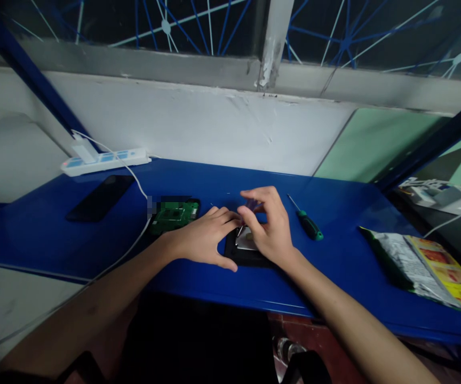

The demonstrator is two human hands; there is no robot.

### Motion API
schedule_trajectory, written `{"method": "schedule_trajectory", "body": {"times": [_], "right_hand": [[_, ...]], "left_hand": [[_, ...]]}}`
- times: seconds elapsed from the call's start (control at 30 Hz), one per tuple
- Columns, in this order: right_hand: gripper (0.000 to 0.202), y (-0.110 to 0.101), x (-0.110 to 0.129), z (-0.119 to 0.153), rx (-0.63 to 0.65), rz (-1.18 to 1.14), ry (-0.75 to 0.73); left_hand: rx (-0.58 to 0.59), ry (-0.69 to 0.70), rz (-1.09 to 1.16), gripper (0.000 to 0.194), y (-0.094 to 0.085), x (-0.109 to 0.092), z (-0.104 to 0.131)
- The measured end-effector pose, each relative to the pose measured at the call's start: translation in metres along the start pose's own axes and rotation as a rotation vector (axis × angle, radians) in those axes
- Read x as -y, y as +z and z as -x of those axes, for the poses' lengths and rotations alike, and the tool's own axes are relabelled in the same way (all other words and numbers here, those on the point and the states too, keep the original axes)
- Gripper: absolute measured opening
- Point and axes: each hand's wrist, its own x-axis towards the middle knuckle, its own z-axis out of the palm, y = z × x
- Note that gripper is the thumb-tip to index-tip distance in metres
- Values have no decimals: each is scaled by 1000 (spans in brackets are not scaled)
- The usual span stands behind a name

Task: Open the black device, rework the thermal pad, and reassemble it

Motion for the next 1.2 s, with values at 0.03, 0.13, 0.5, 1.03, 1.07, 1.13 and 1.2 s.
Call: {"method": "schedule_trajectory", "body": {"times": [0.03, 0.13, 0.5, 1.03, 1.07, 1.13, 1.2], "right_hand": [[25, 0, -1, 0, -3, 3, -8], [26, 0, -2, -1, -4, 5, -26], [31, 2, 8, 3, 36, -125, 67], [31, 2, 5, 3, 16, -93, 70], [29, 2, 5, 3, 20, -101, 65], [27, 2, 5, 2, 24, -96, 46], [26, 1, 4, 1, 28, -64, 27]], "left_hand": [[2, -1, -1, 93, 0, 0, 0], [9, -1, 2, 92, -1, -1, 0], [-9, 7, -3, 90, 0, 0, 0], [12, -7, -9, 90, -3, -1, -1], [14, -8, -9, 89, -3, -1, -1], [14, -5, -11, 89, -3, -1, -1], [9, -1, -15, 91, -2, -1, -1]]}}
